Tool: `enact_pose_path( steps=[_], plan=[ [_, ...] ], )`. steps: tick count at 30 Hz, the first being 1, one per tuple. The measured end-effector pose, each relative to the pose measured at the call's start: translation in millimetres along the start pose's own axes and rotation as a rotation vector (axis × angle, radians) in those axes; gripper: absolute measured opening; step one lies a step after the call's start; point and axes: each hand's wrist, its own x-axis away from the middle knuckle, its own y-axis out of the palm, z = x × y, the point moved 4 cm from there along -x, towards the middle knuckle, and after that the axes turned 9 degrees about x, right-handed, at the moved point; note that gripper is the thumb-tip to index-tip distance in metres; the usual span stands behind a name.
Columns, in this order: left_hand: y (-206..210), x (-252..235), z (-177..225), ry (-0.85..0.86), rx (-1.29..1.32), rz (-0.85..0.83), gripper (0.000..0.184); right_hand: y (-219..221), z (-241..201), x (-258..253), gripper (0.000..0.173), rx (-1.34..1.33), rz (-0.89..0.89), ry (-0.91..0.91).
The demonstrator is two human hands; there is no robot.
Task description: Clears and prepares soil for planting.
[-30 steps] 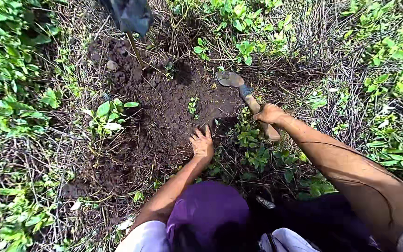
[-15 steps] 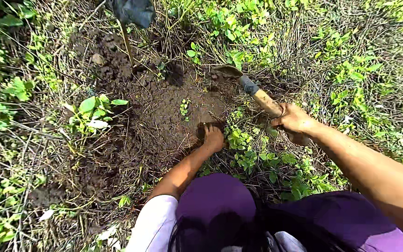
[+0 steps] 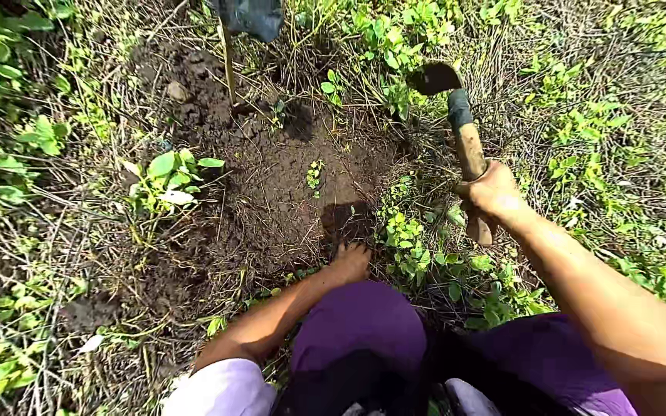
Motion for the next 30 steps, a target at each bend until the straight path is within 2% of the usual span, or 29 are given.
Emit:
enact_pose_path(
  steps=[2,3,5,6,7,9,11,13,15,16,17,19,20,22,24,26,28,30],
  plan=[
    [0,-4,7,-0.002,-0.009,0.002,0.050,40,-9,-6,0.055,-0.177,0.095,0.034],
    [-1,-5,12,-0.005,-0.012,0.008,0.049,75,-4,-1,0.053,-0.188,0.063,0.069],
    [-7,2,16,-0.008,0.001,0.044,0.045,141,22,22,0.038,0.004,-0.179,0.111],
    [-13,9,14,-0.011,0.009,0.080,0.043,152,29,35,0.036,0.124,-0.344,0.118],
    [-22,19,9,-0.023,0.015,0.129,0.041,144,33,46,0.035,0.209,-0.464,0.108],
    [-33,33,-5,-0.044,0.024,0.270,0.036,97,38,53,0.027,0.296,-0.551,0.108],
    [-41,39,-19,-0.070,0.031,0.401,0.033,48,34,48,0.023,0.219,-0.448,0.086],
    [-44,36,-23,-0.164,0.046,0.455,0.039,29,24,39,0.033,0.015,-0.238,0.055],
    [-39,26,-25,-0.359,0.067,0.418,0.069,58,15,37,0.040,-0.215,-0.093,0.077],
    [-35,21,-25,-0.465,0.067,0.361,0.082,89,15,41,0.038,-0.277,-0.094,0.122],
    [-31,17,-24,-0.544,0.053,0.287,0.088,121,20,50,0.036,-0.267,-0.187,0.187],
    [-26,12,-17,-0.597,0.042,0.170,0.083,159,32,80,0.029,-0.161,-0.437,0.286],
    [-28,12,-13,-0.577,0.045,0.164,0.075,153,35,86,0.023,-0.149,-0.494,0.303],
    [-32,15,-9,-0.475,0.073,0.228,0.059,109,35,79,0.012,-0.139,-0.590,0.311],
    [-35,16,-9,-0.379,0.086,0.334,0.055,66,37,63,0.008,-0.203,-0.563,0.272],
    [-41,16,-13,-0.311,0.080,0.445,0.052,50,34,55,0.017,-0.317,-0.426,0.223],
    [-43,18,-21,-0.366,0.056,0.521,0.047,78,33,62,0.023,-0.396,-0.347,0.232],
    [-47,17,-32,-0.566,0.056,0.503,0.058,120,39,87,0.023,-0.257,-0.494,0.285]
  ],
)
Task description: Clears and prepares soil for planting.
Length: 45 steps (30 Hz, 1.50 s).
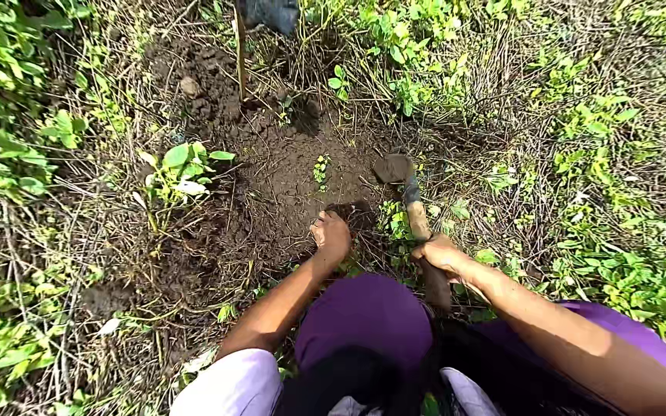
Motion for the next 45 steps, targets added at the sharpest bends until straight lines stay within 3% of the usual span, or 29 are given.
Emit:
enact_pose_path(
  steps=[2,4,7,9,12,14,17,19,22,25,27,29,31,33,35,37,40,43,45],
  plan=[
    [-8,-11,-13,-0.147,0.022,0.016,0.076,14,5,8,0.028,0.216,-0.098,0.030],
    [-16,-22,-26,-0.204,0.065,0.082,0.092,-11,-11,15,0.028,0.318,-0.140,-0.007],
    [-21,-33,-41,-0.197,0.047,0.118,0.110,-36,-21,29,0.025,0.208,-0.164,0.014],
    [-14,-38,-46,-0.202,0.043,0.095,0.115,-18,-24,30,0.015,0.036,-0.227,0.116],
    [11,-44,-33,-0.184,0.156,0.138,0.091,27,-49,10,0.009,-0.095,-0.317,0.134],
    [12,-49,-27,-0.193,0.237,0.164,0.081,36,-67,-2,0.008,0.019,-0.306,0.070],
    [-3,-39,-42,-0.055,0.354,0.184,0.068,-1,-63,0,0.020,0.521,-0.171,-0.078],
    [-15,-40,-52,0.139,0.369,0.219,0.062,-40,-66,4,0.030,0.671,-0.034,-0.192],
    [-19,-42,-53,0.280,0.323,0.253,0.060,-74,-86,-7,0.040,0.530,0.226,-0.329],
    [-24,-53,-42,0.322,0.306,0.425,0.058,-47,-92,-66,0.052,0.266,0.437,-0.305],
    [-37,-65,-36,0.263,0.324,0.487,0.052,-9,-78,-108,0.043,0.316,0.312,-0.158],
    [-68,-78,-39,0.171,0.376,0.529,0.047,-6,-74,-106,0.033,0.499,0.144,-0.084],
    [-96,-85,-55,0.133,0.370,0.617,0.042,-46,-77,-77,0.025,0.709,0.083,-0.097],
    [-115,-86,-70,0.086,0.336,0.661,0.037,-92,-83,-48,0.025,0.848,0.168,-0.166],
    [-121,-87,-77,0.045,0.312,0.659,0.035,-111,-98,-29,0.033,0.777,0.280,-0.265],
    [-111,-87,-73,0.044,0.291,0.621,0.033,-97,-120,-25,0.041,0.527,0.359,-0.361],
    [-86,-86,-49,0.113,0.257,0.536,0.031,-25,-158,-46,0.043,0.232,0.295,-0.426],
    [-77,-83,-35,0.118,0.266,0.486,0.032,42,-168,-74,0.047,0.564,0.244,-0.399],
    [-93,-74,-42,0.123,0.283,0.549,0.032,26,-185,-48,0.056,0.907,0.159,-0.325]
  ],
)
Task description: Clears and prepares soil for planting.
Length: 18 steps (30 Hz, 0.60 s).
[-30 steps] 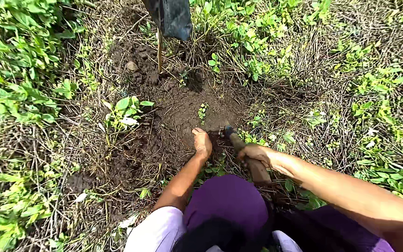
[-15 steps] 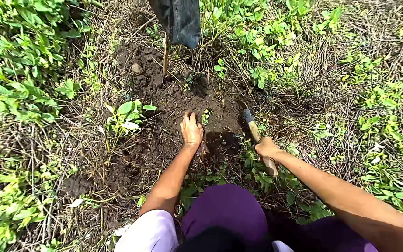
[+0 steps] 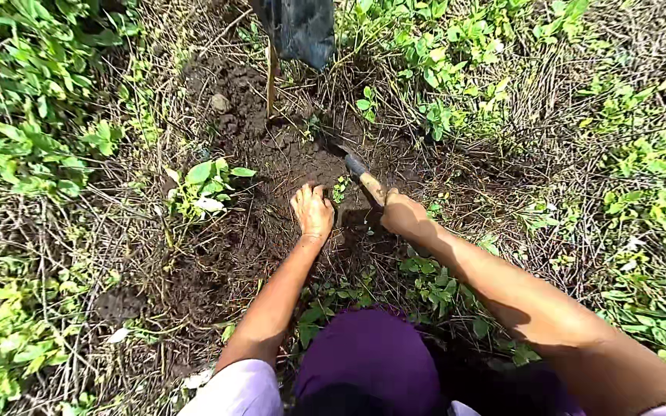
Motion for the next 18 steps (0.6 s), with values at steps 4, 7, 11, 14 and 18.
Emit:
enact_pose_path(
  steps=[4,7,11,14,18],
  plan=[
    [-43,10,-19,-0.126,0.021,0.145,0.029,-43,81,16,0.031,-0.151,0.054,-0.005],
    [-15,33,-12,-0.148,-0.042,0.025,0.027,14,102,4,0.037,-0.561,0.151,0.151],
    [57,64,4,0.032,-0.145,-0.337,0.035,92,107,5,0.034,-0.460,-0.151,0.224],
    [70,74,12,0.090,-0.184,-0.390,0.033,41,141,54,0.024,-0.419,-0.206,0.174],
    [77,79,28,0.116,-0.235,-0.475,0.034,39,138,61,0.025,-0.738,-0.045,0.229]
  ],
)
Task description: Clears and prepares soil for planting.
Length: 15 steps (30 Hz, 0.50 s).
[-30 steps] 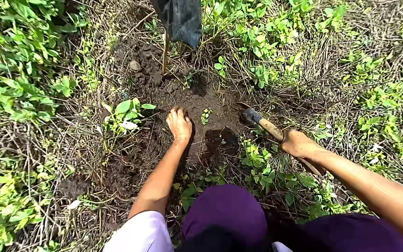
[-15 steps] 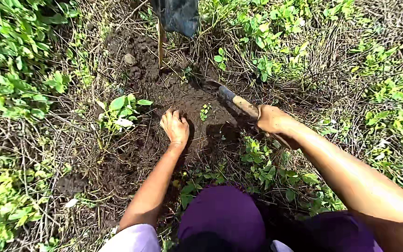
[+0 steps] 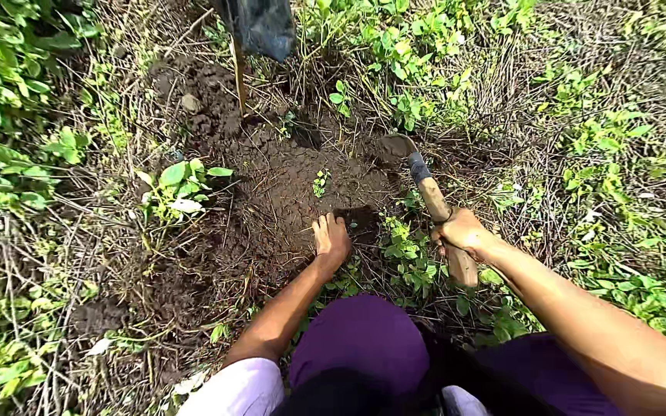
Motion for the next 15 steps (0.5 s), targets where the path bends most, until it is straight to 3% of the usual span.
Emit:
enact_pose_path(
  steps=[3,4,7,10,13,15],
  plan=[
    [11,-3,15,0.102,-0.036,-0.142,0.037,83,19,-17,0.020,-0.153,-0.111,0.116],
    [9,-3,16,0.095,-0.054,-0.171,0.037,92,23,-11,0.021,-0.159,-0.147,0.136],
    [6,9,7,-0.010,-0.090,-0.239,0.048,33,30,10,0.010,-0.102,-0.257,0.150],
    [7,15,-5,-0.062,-0.093,-0.285,0.057,-25,23,14,0.006,-0.165,-0.165,0.103],
    [13,19,-4,-0.092,-0.048,-0.308,0.057,17,9,4,0.014,-0.324,-0.035,0.060],
    [14,19,0,-0.095,-0.049,-0.319,0.054,66,7,12,0.017,-0.148,-0.149,0.076]
  ],
)
